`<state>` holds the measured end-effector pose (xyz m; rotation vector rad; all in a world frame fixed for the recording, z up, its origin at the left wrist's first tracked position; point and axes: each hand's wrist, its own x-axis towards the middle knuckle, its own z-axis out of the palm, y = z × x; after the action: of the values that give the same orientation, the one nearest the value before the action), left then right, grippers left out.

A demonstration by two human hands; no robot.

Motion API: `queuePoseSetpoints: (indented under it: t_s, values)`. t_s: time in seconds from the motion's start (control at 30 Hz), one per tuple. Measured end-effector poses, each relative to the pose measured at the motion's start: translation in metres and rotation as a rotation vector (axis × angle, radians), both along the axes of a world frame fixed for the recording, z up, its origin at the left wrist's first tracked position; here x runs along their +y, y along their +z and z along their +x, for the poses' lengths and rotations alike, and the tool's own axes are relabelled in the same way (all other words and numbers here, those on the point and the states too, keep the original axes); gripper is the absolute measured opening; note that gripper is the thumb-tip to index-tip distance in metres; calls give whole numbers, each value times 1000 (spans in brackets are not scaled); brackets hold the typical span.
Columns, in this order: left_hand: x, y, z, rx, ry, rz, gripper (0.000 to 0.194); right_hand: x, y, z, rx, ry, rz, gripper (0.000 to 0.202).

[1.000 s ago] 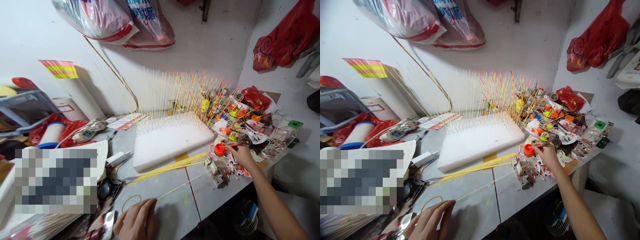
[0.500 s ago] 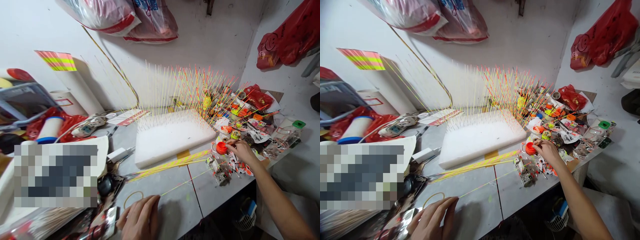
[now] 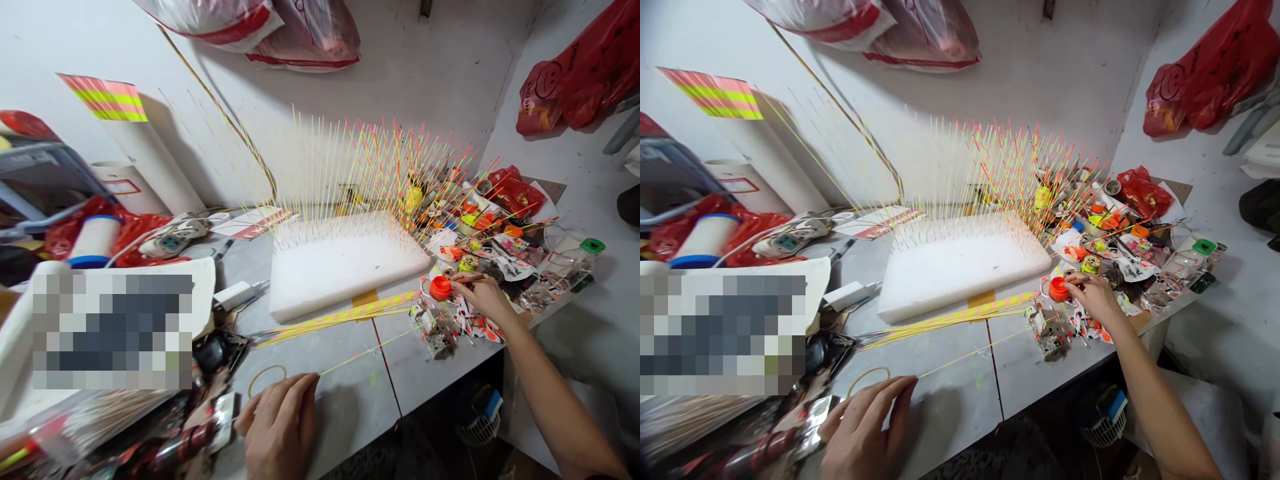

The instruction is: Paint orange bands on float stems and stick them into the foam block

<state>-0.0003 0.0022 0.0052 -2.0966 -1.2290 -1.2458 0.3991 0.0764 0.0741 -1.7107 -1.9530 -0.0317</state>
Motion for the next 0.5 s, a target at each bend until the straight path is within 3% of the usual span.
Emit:
queuePoseSetpoints:
  t_s: [0.23,0.5]
  values:
    - [-1,0,1,-15,6,-7,11,24,-14,-6,-23,-24,-30,31]
    - [-1,-2,3,-59,-2,-12,10,10,-10,0,-32,-18,-13,33]
